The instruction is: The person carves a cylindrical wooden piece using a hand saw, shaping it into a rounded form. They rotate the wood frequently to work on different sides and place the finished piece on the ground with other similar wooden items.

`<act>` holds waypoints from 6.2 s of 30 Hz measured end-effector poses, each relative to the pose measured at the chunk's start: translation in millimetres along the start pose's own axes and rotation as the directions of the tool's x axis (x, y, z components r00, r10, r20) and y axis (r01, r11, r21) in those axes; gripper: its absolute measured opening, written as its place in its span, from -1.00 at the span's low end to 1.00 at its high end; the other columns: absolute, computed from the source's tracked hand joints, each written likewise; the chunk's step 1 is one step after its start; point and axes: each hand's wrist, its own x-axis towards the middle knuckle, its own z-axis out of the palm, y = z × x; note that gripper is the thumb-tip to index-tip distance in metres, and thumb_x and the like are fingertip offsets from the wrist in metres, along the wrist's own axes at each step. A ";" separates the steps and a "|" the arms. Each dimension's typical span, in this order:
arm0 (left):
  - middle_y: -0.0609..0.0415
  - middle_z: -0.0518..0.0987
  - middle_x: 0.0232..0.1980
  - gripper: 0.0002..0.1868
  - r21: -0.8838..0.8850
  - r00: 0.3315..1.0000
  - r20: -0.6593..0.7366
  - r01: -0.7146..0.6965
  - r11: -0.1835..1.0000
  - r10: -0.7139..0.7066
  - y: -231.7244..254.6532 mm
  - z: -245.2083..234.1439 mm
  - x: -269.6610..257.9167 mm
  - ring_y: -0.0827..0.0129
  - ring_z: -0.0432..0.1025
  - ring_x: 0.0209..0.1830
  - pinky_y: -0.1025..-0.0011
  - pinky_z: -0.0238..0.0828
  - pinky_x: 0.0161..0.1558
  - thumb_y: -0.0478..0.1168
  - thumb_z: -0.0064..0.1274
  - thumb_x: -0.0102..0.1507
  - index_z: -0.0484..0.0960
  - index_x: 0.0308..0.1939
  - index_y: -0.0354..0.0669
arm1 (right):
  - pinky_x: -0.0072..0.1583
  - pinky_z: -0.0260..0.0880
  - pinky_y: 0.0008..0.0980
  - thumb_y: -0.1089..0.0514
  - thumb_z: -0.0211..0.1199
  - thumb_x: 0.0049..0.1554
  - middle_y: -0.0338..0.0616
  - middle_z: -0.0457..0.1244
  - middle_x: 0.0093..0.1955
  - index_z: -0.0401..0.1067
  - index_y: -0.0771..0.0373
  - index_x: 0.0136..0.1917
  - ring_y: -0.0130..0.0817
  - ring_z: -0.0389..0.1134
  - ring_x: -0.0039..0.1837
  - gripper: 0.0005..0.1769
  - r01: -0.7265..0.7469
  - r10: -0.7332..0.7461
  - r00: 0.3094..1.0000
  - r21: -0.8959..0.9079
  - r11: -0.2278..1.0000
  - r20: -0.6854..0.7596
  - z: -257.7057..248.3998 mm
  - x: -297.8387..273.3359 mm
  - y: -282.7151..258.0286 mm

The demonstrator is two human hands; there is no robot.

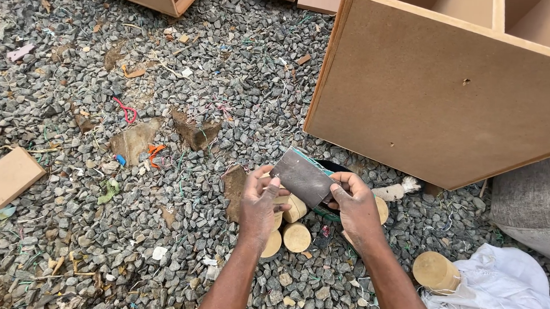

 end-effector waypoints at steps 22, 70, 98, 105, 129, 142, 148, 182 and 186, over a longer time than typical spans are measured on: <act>-0.10 0.46 -0.12 -0.76 -0.317 0.960 -0.280 -0.114 0.942 0.022 1.2 -19.6 21.6 0.14 0.59 -0.25 0.34 0.70 -0.15 -0.38 0.10 0.29 0.40 -0.02 -0.27 | 0.06 0.40 -0.22 0.14 -0.04 0.37 -0.01 0.38 -0.16 0.29 0.13 0.19 -0.23 0.36 -0.10 -0.84 0.057 -0.101 0.989 -0.350 0.935 -0.107 -29.0 -14.7 -45.7; -0.21 0.61 0.19 -0.51 -0.315 0.956 0.073 0.293 0.903 -0.285 -8.8 15.8 -6.2 0.19 0.49 0.00 0.31 0.47 -0.13 -0.32 -0.05 0.30 0.49 0.33 -0.24 | -0.04 0.45 -0.23 0.19 0.34 -0.01 -0.01 0.36 0.21 0.31 0.23 0.41 -0.22 0.37 0.11 -0.30 -0.174 0.164 0.985 0.333 0.927 0.057 17.7 -23.7 -36.3; 0.05 0.35 0.52 -0.40 0.635 0.581 0.398 0.385 0.670 -0.710 -169.9 168.0 -93.9 0.24 0.32 0.44 0.30 0.24 0.36 -0.11 -0.15 0.33 0.27 0.49 0.02 | -0.06 0.14 -0.01 0.15 0.15 -0.06 0.03 0.22 -0.07 0.34 0.22 0.07 -0.03 0.23 -0.08 -0.62 -0.630 0.690 0.534 0.314 0.710 -0.489 -209.9 -2.9 85.7; -0.05 0.52 0.28 -0.56 0.744 0.603 0.341 0.297 0.599 -0.722 -206.6 195.3 -105.7 0.13 0.38 0.26 0.12 0.31 0.25 -0.11 -0.38 0.42 0.36 0.38 0.19 | -0.26 0.28 0.02 0.13 0.05 0.11 0.12 0.39 -0.06 0.38 0.23 -0.01 0.07 0.31 -0.21 -0.79 -0.637 0.726 0.554 0.353 0.685 -0.408 -230.1 -20.1 106.6; -0.19 0.54 0.05 -0.44 0.053 0.797 0.026 0.602 0.797 -0.604 -151.8 149.4 -43.9 -0.01 0.38 -0.17 0.14 0.25 -0.46 0.02 -0.22 0.11 0.48 0.09 -0.19 | 0.64 -0.29 -0.19 -0.69 -0.34 -0.25 -0.44 -0.35 0.74 -0.30 -0.16 0.68 -0.48 -0.35 0.73 0.32 -0.434 0.444 0.895 0.140 0.890 -0.052 -173.8 -20.3 -28.3; -0.31 0.46 0.19 -0.37 -0.274 0.834 -0.081 0.508 0.816 -0.546 -5.3 77.6 -50.2 -0.16 0.44 0.02 0.11 0.45 -0.38 0.12 -0.09 0.17 0.36 0.28 -0.01 | 0.38 0.33 0.00 -0.08 0.01 0.25 0.17 0.27 0.37 0.28 -0.02 0.46 -0.02 0.29 0.38 -0.48 -0.447 0.437 0.894 0.265 0.855 0.097 -79.6 -43.9 -94.9; -0.26 0.57 0.20 -0.52 -0.465 0.796 -0.061 0.511 0.723 -0.602 9.7 68.2 -50.5 -0.09 0.45 0.15 -0.04 0.43 0.13 -0.14 -0.03 0.28 0.50 0.27 -0.22 | 0.08 0.21 -0.34 -0.43 0.13 0.02 -0.24 0.22 0.00 0.29 0.05 0.06 -0.41 0.24 0.06 -0.40 -0.249 0.266 0.949 -0.115 0.962 0.171 -22.0 -34.0 -52.7; -0.13 0.63 0.05 -0.37 -0.175 0.751 -0.239 0.590 0.788 -0.616 58.8 49.6 -50.6 -0.01 0.52 -0.01 0.13 0.54 -0.12 0.08 0.17 0.17 0.56 0.24 -0.16 | 0.06 0.33 -0.16 -0.43 -0.08 0.17 -0.17 0.11 0.05 0.21 0.02 0.05 -0.25 0.25 -0.02 -0.47 -0.349 0.309 0.933 -0.243 0.905 -0.187 46.9 -44.8 -68.6; -0.09 0.66 0.04 -0.19 0.054 0.802 -0.153 0.591 0.805 -0.578 56.9 57.8 -72.6 0.13 0.50 0.05 0.25 0.43 0.03 0.11 0.24 -0.10 0.66 0.21 -0.12 | 0.08 0.14 -0.33 -0.49 -0.07 0.19 -0.21 0.21 -0.15 0.30 0.09 -0.14 -0.33 0.21 -0.04 -0.39 -0.358 0.321 0.927 -0.207 0.910 -0.194 12.8 -29.5 -47.3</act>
